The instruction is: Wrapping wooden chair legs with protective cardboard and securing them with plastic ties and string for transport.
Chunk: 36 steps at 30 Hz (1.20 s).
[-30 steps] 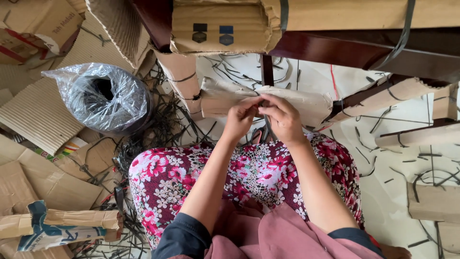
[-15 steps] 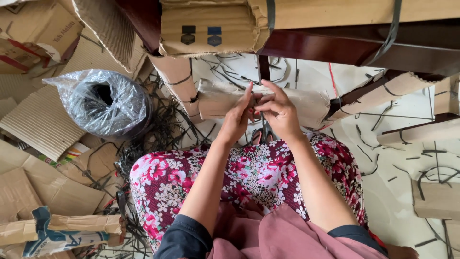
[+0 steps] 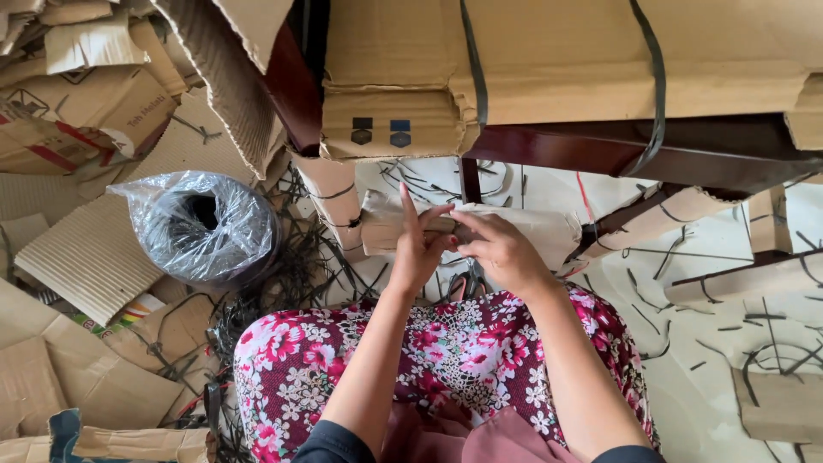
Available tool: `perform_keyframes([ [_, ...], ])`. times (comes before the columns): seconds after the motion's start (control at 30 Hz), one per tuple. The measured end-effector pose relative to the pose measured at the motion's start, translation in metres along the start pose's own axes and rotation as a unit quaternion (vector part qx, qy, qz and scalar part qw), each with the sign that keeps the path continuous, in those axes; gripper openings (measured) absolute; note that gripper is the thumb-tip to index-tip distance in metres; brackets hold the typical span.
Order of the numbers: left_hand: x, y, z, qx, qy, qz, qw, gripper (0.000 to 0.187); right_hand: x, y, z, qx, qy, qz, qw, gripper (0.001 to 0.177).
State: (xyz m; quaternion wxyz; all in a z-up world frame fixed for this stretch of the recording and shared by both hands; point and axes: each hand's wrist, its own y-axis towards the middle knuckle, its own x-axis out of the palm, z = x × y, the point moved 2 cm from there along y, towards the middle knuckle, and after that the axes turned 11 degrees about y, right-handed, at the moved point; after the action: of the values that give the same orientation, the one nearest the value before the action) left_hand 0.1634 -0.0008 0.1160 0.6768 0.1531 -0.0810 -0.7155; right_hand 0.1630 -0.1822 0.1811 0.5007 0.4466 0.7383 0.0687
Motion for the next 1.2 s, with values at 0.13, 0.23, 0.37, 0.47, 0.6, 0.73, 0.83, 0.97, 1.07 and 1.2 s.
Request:
perform_keyframes([
  [0.13,0.002,0.001,-0.009,-0.003,-0.013,-0.013,1.000,0.115,0.002,0.007,0.004,-0.031,-0.022,-0.040,0.998,0.009],
  [0.23,0.000,0.000,-0.008,-0.001,-0.012,-0.007,1.000,0.120,-0.002,0.012,0.014,-0.014,0.024,-0.077,0.997,0.008],
  [0.37,0.003,-0.002,-0.004,0.003,-0.001,0.005,1.000,0.116,-0.001,0.014,0.038,0.068,0.115,-0.121,0.984,0.014],
  [0.47,0.003,-0.003,-0.012,0.015,-0.002,0.002,1.000,0.109,0.010,0.008,0.056,0.092,0.160,-0.099,0.978,0.016],
  [0.6,0.005,-0.005,-0.006,0.025,0.004,-0.012,1.000,0.106,0.010,0.009,0.052,0.082,0.182,-0.054,0.978,0.013],
  [0.73,0.006,-0.007,0.001,0.023,0.020,-0.006,1.000,0.105,0.003,0.019,0.017,0.001,0.008,-0.074,0.997,0.009],
  [0.83,0.004,-0.010,0.003,0.012,0.053,-0.001,0.999,0.102,0.010,0.019,0.008,-0.047,-0.169,-0.018,0.984,0.005],
  [0.97,0.001,-0.016,0.004,-0.008,0.079,0.033,0.996,0.095,0.029,0.007,0.043,0.115,-0.018,0.074,0.990,0.009],
  [1.07,0.000,-0.018,0.008,-0.025,0.097,0.057,0.993,0.092,0.034,0.007,0.055,0.212,0.035,0.088,0.973,0.009],
  [1.2,-0.003,-0.025,0.014,-0.047,0.152,0.083,0.984,0.092,0.039,0.012,0.047,0.261,0.051,0.067,0.962,0.011],
])
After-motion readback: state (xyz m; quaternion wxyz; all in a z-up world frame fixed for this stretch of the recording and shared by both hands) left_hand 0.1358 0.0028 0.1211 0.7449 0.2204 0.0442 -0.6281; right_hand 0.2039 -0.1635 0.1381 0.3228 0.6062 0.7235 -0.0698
